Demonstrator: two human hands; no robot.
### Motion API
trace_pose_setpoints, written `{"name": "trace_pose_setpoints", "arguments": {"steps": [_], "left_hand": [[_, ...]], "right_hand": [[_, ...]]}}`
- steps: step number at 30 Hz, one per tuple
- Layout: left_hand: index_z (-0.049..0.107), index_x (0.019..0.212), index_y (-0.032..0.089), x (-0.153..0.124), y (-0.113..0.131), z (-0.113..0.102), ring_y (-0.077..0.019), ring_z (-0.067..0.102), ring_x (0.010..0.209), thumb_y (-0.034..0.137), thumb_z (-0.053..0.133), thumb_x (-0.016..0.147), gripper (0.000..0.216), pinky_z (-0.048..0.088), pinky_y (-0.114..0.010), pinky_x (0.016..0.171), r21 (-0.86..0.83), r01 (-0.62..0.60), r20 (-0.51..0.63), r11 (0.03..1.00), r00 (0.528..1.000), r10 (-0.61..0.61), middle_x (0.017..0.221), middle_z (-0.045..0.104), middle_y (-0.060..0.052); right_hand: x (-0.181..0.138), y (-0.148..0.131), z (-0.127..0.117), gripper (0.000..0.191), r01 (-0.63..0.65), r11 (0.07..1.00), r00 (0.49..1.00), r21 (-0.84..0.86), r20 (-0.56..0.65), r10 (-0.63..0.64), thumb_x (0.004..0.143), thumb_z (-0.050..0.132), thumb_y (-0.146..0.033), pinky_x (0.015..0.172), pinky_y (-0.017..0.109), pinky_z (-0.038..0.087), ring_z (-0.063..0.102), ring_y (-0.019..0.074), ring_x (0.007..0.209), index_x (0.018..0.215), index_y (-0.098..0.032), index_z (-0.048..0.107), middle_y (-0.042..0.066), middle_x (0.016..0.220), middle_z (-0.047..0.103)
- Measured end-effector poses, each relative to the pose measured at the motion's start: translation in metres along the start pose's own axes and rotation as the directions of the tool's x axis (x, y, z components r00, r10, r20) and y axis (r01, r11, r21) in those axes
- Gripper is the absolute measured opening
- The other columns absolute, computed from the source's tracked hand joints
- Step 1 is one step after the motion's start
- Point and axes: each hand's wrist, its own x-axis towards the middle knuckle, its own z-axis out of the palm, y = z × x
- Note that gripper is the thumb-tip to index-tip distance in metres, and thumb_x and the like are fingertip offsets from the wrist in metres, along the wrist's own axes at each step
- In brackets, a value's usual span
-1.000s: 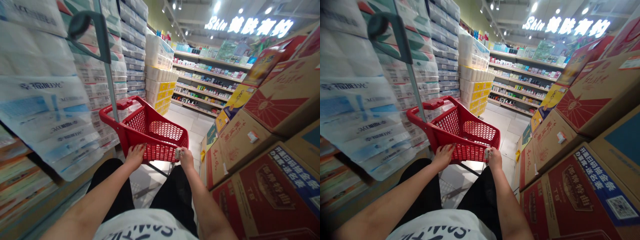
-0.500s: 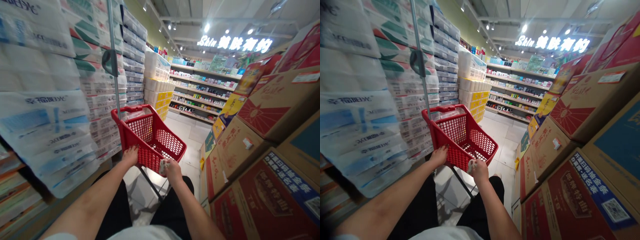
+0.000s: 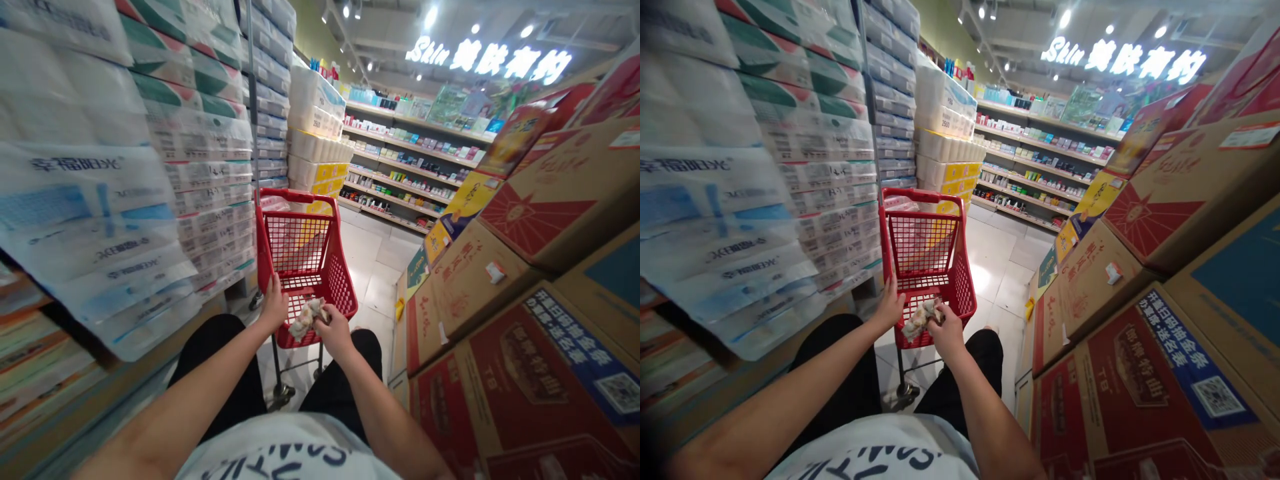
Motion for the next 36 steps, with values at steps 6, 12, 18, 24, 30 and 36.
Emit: {"name": "trace_pose_setpoints", "arguments": {"steps": [6,12,18,24,30,36], "left_hand": [[0.011,0.154,0.013,0.008,-0.012,-0.018,-0.0181,0.023,0.147,0.027,0.032,0.090,0.069,0.021,-0.042,0.120,-0.100,0.026,0.148,0.995,0.989,-0.011,0.158,0.027,-0.012],[0.024,0.152,0.022,-0.001,-0.007,-0.031,-0.0194,0.027,0.145,0.037,0.037,0.091,0.064,0.023,-0.044,0.119,-0.319,0.105,0.297,0.942,0.955,-0.006,0.156,0.033,-0.008],[0.033,0.149,0.022,0.002,-0.001,-0.030,-0.0190,0.037,0.140,0.038,0.039,0.090,0.061,0.029,-0.042,0.117,-0.302,0.139,0.341,0.943,0.940,-0.030,0.151,0.042,-0.005],[0.039,0.146,0.016,0.007,-0.005,-0.014,-0.0211,0.034,0.142,0.033,0.037,0.090,0.058,0.027,-0.042,0.118,-0.155,-0.037,0.283,0.987,0.956,0.080,0.151,0.042,-0.010],[0.052,0.136,0.020,-0.008,0.000,-0.018,-0.0279,0.030,0.144,0.034,0.034,0.096,0.047,0.033,-0.051,0.114,0.099,-0.247,0.209,0.964,0.952,0.222,0.157,0.030,-0.010],[0.065,0.116,0.024,-0.032,0.001,-0.032,-0.0238,0.031,0.143,0.035,0.030,0.098,0.041,0.038,-0.049,0.112,0.104,-0.482,0.387,0.870,0.825,0.411,0.151,0.043,-0.004]], "right_hand": [[0.008,-0.011,0.014,0.029,0.177,0.968,0.984,-0.179,0.008,-0.179,0.075,0.053,-0.012,0.081,0.029,0.046,0.059,0.0179,0.086,0.101,-0.020,0.065,0.003,0.096,0.066],[0.008,-0.028,0.041,0.035,0.395,0.804,0.919,-0.445,0.209,-0.335,0.078,0.058,-0.015,0.091,0.037,0.044,0.055,0.0237,0.103,0.112,-0.022,0.062,0.007,0.113,0.064],[0.003,-0.023,0.064,0.043,0.424,0.689,0.906,-0.588,0.279,-0.319,0.082,0.057,-0.021,0.090,0.039,0.042,0.058,0.0260,0.101,0.125,-0.016,0.057,0.012,0.110,0.066],[0.009,-0.015,0.027,0.022,0.303,0.743,0.953,-0.598,0.167,-0.254,0.081,0.057,-0.020,0.089,0.038,0.042,0.055,0.0254,0.099,0.099,-0.020,0.069,0.007,0.095,0.069],[0.000,-0.001,-0.010,0.034,0.256,0.752,0.937,-0.607,-0.035,-0.347,0.079,0.057,-0.016,0.094,0.041,0.041,0.049,0.0262,0.107,0.110,-0.022,0.069,0.009,0.111,0.062],[-0.012,0.010,-0.002,0.040,0.531,0.607,0.823,-0.592,0.187,-0.537,0.093,0.044,-0.016,0.094,0.038,0.044,0.053,0.0229,0.102,0.129,-0.023,0.058,0.009,0.111,0.062]]}}
